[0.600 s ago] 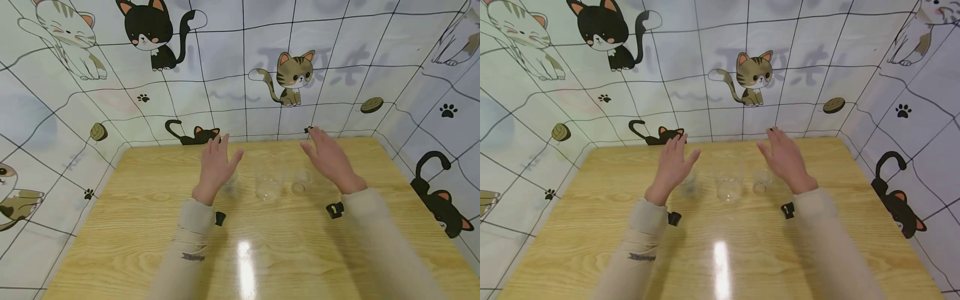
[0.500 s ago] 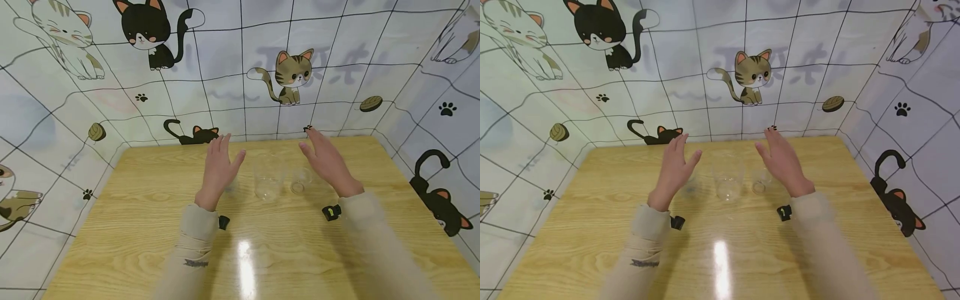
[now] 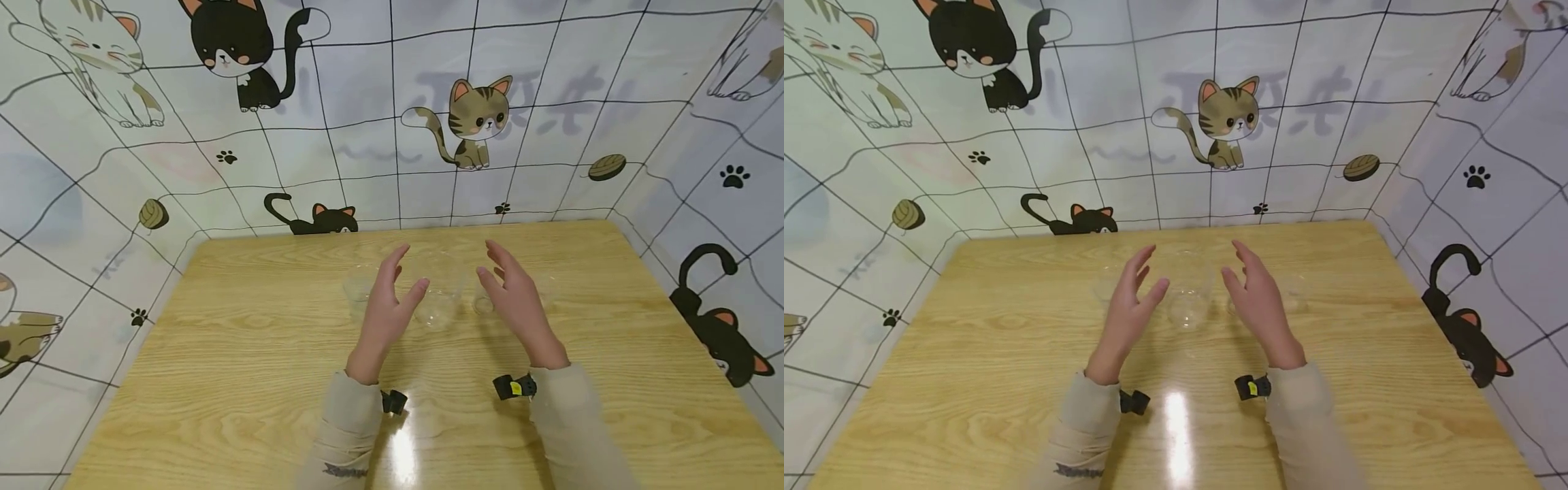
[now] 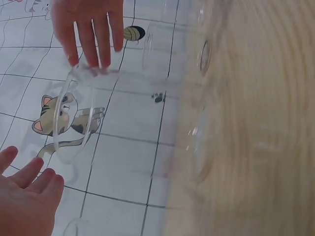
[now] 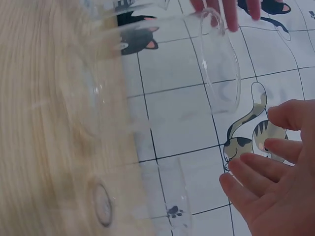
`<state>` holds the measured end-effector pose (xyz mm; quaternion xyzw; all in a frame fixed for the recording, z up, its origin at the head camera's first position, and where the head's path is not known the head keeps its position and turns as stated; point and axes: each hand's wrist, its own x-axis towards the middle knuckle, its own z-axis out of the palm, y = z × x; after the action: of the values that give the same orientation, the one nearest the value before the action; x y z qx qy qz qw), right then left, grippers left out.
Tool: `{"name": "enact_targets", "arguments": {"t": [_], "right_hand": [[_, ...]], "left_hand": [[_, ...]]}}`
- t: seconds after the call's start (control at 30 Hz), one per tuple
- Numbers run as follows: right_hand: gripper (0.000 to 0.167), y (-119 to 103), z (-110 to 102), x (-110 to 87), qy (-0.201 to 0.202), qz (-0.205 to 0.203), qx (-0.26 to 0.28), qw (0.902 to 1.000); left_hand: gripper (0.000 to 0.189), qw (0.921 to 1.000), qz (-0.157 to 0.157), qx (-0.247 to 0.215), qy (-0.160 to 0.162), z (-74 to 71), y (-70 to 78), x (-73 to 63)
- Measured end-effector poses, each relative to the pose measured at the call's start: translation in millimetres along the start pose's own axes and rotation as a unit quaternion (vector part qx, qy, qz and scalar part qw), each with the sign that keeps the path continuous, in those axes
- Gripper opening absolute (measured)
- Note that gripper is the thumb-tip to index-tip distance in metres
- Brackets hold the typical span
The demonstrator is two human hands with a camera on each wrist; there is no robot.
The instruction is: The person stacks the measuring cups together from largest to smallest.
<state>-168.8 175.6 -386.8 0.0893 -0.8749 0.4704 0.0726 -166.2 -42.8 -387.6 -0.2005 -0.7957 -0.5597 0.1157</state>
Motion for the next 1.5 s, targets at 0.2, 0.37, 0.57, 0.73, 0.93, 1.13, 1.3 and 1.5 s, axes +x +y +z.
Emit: {"name": "enact_targets", "arguments": {"t": [0.2, 0.37, 0.57, 0.73, 0.93, 1.13, 1.3, 1.5], "right_hand": [[0.055, -4, 15, -9.8, -0.008, -0.001, 0.099, 0.9951], [0.059, -19, 19, -17.9, -0.032, 0.028, 0.147, 0.9882], [0.058, -21, 25, -23.1, -0.036, -0.023, 0.170, 0.9845], [0.061, -24, 28, -27.0, -0.048, -0.019, 0.165, 0.9849], [0.067, -22, 30, -26.3, -0.056, -0.010, 0.163, 0.9849], [0.072, -19, 33, -21.1, -0.064, -0.010, 0.177, 0.9821], [0.076, -18, 35, -18.6, -0.069, -0.003, 0.175, 0.9822], [0.078, -18, 39, -17.6, -0.080, 0.005, 0.167, 0.9827]], "left_hand": [[0.055, 0.9936, -0.059, -0.096, 0.004, 6.9, 14.1, -13.3], [0.058, 0.9922, -0.067, -0.105, 0.005, 16.8, -10.3, -16.9], [0.061, 0.9898, -0.071, -0.123, -0.010, 20.1, -14.4, -19.9], [0.066, 0.9863, -0.075, -0.146, -0.016, 20.3, -0.5, -23.5], [0.070, 0.9869, -0.103, -0.120, -0.033, 24.1, -1.0, -24.8], [0.070, 0.9854, -0.124, -0.109, -0.041, 24.6, -7.0, -22.7], [0.065, 0.9876, -0.100, -0.119, -0.025, 23.7, -17.5, -21.7], [0.061, 0.9856, -0.089, -0.144, -0.005, 20.7, -26.9, -23.3]]}}
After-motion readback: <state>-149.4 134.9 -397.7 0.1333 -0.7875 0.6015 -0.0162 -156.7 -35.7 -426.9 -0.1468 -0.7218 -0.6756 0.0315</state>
